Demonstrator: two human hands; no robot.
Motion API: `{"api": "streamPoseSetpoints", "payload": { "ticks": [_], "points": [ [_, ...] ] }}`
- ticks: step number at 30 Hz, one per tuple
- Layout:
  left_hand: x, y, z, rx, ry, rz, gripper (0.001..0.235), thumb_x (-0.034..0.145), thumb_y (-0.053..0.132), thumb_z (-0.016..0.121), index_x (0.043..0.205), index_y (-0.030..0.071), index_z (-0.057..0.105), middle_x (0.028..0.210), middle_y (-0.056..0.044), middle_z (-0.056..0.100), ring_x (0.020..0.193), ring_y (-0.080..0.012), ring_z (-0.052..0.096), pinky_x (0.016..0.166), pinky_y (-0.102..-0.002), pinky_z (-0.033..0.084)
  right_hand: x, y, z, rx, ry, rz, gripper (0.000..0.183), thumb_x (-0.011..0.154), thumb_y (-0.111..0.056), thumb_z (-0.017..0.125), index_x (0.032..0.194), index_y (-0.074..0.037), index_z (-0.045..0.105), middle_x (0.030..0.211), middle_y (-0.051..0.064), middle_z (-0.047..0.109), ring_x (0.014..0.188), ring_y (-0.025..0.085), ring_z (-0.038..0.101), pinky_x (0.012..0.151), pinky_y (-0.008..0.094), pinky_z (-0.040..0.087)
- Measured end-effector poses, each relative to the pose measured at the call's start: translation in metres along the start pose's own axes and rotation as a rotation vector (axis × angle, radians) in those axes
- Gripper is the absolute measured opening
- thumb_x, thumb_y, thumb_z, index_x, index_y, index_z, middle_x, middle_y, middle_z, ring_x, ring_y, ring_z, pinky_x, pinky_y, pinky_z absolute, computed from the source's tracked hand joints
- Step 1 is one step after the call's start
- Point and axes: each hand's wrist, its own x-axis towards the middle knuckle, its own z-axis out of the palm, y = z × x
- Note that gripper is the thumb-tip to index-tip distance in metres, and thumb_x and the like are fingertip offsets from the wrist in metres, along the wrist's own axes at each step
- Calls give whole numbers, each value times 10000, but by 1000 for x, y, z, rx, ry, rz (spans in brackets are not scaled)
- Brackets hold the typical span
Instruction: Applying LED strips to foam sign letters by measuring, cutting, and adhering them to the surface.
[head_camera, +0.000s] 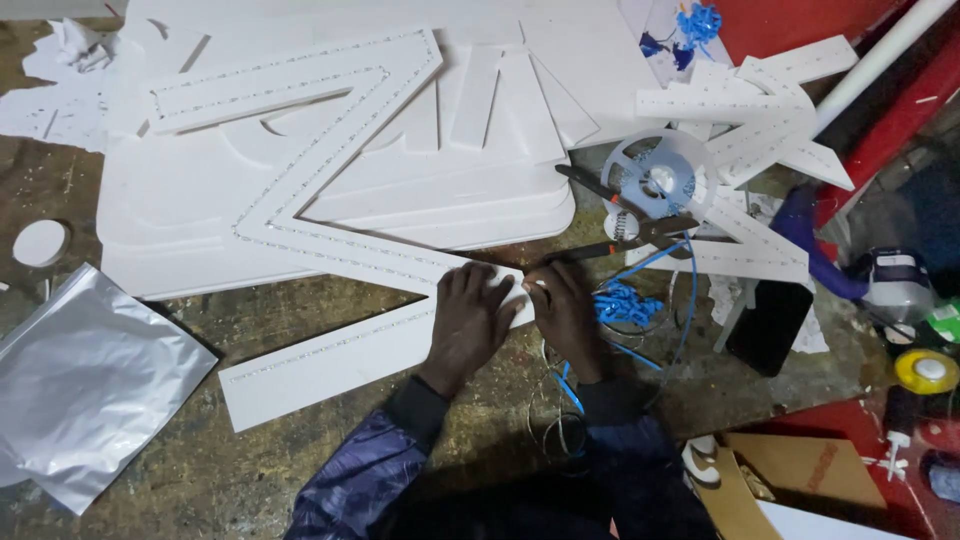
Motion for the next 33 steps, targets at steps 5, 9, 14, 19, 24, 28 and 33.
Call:
{"api": "streamPoseSetpoints", "payload": {
  "ticks": [5,9,14,19,24,28,33],
  "points": [
    [22,-9,8,-37,26,32,236,1080,377,638,1111,231,820,1143,-11,672,1235,-295,650,1076,-498,459,-2,2,7,-11,25,16,191,1165,-318,650,1077,-179,748,869,42,618,810,351,685,785,450,572],
    [28,-12,9,-69,89,78,220,1083,389,654,995,221,766,1058,1,631,1112,-281,624,958,-461,452,-2,5,12,-24,46,20,259,1187,-374,592,1067,-191,731,855,30,579,799,349,667,780,448,564],
    [26,-7,1,-67,-5,39,214,1110,400,629,1094,240,769,1101,15,641,1158,-268,593,981,-429,410,-5,-6,7,13,26,76,179,1167,-288,653,1066,-173,746,867,61,622,842,383,688,813,468,577],
    [29,-4,3,-64,-39,-4,194,1093,353,645,1163,225,773,1136,0,658,1182,-281,598,987,-429,426,-7,-15,3,136,10,127,70,1102,-183,747,1051,-151,783,917,89,705,933,426,732,848,481,586],
    [31,3,-5,-51,-36,-26,202,1095,355,662,1130,202,789,1103,-28,672,1168,-299,606,1015,-448,433,16,-57,-28,139,-16,139,82,1001,-48,825,1073,-81,805,1021,171,788,1023,452,773,897,511,607],
    [32,3,-7,-33,-23,-18,173,1095,329,678,1141,205,790,1093,-34,681,1164,-305,615,1006,-446,443,-18,-33,0,168,-16,235,92,1055,-84,790,1130,-98,841,1027,175,819,1021,444,787,859,512,636],
    [27,-4,7,-86,-15,-11,152,1087,299,693,1125,184,784,1080,-46,672,1161,-321,622,1006,-457,459,-10,-39,-4,186,-30,220,105,1032,-38,785,1118,-58,842,1056,198,812,1047,481,778,871,547,640]
  ]
}}
